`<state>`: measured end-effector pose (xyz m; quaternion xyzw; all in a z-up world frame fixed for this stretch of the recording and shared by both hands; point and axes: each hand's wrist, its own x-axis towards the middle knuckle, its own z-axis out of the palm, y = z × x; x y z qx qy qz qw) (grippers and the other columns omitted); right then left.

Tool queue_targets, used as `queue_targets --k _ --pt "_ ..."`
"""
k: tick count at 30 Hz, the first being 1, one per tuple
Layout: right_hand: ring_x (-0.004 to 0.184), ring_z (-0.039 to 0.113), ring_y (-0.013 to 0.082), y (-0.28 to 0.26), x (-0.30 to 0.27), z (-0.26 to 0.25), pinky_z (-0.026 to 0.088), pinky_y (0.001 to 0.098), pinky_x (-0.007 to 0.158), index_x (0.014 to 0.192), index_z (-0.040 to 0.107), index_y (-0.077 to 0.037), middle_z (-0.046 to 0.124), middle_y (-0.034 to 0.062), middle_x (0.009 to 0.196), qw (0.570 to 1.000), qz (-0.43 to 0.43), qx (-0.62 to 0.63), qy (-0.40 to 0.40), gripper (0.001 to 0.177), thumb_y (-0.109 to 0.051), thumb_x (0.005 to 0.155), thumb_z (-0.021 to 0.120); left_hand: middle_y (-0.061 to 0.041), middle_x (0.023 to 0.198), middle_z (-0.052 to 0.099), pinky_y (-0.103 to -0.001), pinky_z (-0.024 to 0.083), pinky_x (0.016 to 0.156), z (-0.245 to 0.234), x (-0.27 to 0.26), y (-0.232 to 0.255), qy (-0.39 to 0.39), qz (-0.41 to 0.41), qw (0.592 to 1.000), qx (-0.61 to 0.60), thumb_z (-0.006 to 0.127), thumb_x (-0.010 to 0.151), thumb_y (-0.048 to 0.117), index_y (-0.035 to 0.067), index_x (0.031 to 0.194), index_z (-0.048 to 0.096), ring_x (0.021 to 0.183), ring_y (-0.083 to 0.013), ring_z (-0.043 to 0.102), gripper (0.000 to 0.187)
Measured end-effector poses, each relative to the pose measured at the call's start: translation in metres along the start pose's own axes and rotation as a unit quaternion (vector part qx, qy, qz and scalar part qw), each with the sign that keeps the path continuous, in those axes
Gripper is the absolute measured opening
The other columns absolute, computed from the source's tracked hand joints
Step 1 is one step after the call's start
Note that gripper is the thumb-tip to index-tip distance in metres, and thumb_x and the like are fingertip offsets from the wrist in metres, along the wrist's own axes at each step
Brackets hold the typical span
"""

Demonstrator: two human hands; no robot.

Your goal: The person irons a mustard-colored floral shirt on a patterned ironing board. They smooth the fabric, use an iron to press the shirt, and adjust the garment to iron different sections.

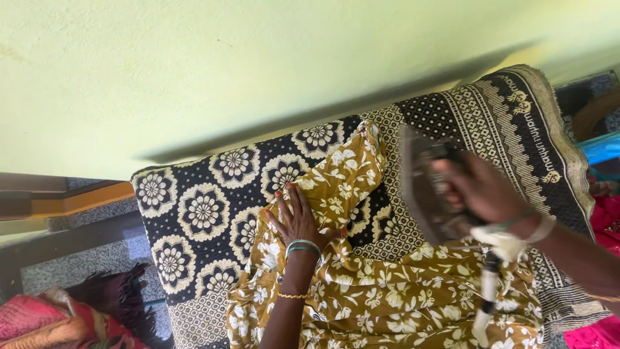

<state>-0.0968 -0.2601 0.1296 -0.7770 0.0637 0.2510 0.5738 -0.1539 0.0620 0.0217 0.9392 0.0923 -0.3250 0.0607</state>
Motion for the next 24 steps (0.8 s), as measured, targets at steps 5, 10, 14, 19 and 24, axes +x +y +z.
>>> queue_targets --k 5,10,14,19,24 --pt "0.046 0.055 0.0106 -0.002 0.046 0.081 0.051 0.0267 0.043 0.097 0.059 -0.008 0.059 -0.0020 0.065 0.995 0.040 -0.079 -0.037 0.046 -0.053 0.094 0.054 -0.017 0.170 -0.019 -0.073 -0.014 0.114 -0.003 -0.001 -0.009 0.021 0.001 1.000 0.006 0.081 0.041 0.088 0.002 0.159 -0.013 0.152 -0.0402 -0.024 0.174" --pt "0.045 0.058 0.0123 0.019 0.092 0.118 0.049 0.0279 0.043 0.093 0.056 -0.005 0.058 0.0015 0.059 0.977 0.026 -0.209 0.012 0.051 -0.056 0.095 0.054 -0.017 0.169 -0.019 -0.076 -0.012 0.112 -0.002 0.001 -0.020 0.003 0.002 1.000 0.006 0.083 0.036 0.087 0.003 0.159 -0.013 0.151 -0.0431 -0.025 0.178" --pt "0.043 0.049 0.0178 0.029 0.113 0.125 0.045 0.0347 0.039 0.104 0.053 -0.011 0.052 0.0024 0.058 0.946 -0.037 -0.320 0.039 0.051 -0.059 0.099 0.039 -0.019 0.169 -0.021 -0.075 -0.013 0.113 -0.012 0.002 -0.025 -0.036 -0.008 0.999 -0.009 0.086 0.032 0.086 0.001 0.160 -0.015 0.151 -0.0435 -0.027 0.183" --pt "0.044 0.052 0.0184 0.021 0.140 0.127 0.050 0.0351 0.042 0.094 0.056 -0.002 0.052 0.0036 0.057 0.930 0.005 -0.364 0.056 0.067 -0.065 0.101 0.036 -0.018 0.169 -0.023 -0.073 -0.014 0.113 -0.015 0.003 -0.022 -0.046 -0.013 0.999 -0.025 0.088 0.031 0.083 0.003 0.160 -0.016 0.152 -0.0420 -0.026 0.184" --pt "0.046 0.057 0.0210 0.001 0.148 0.133 0.050 0.0362 0.043 0.097 0.057 0.001 0.055 0.0069 0.058 0.917 -0.008 -0.393 0.068 0.068 -0.065 0.101 0.040 -0.013 0.170 -0.001 -0.069 -0.004 0.117 0.007 0.015 -0.033 0.137 -0.005 0.985 -0.105 0.087 0.053 0.073 0.010 0.161 0.002 0.152 -0.0343 -0.007 0.150"
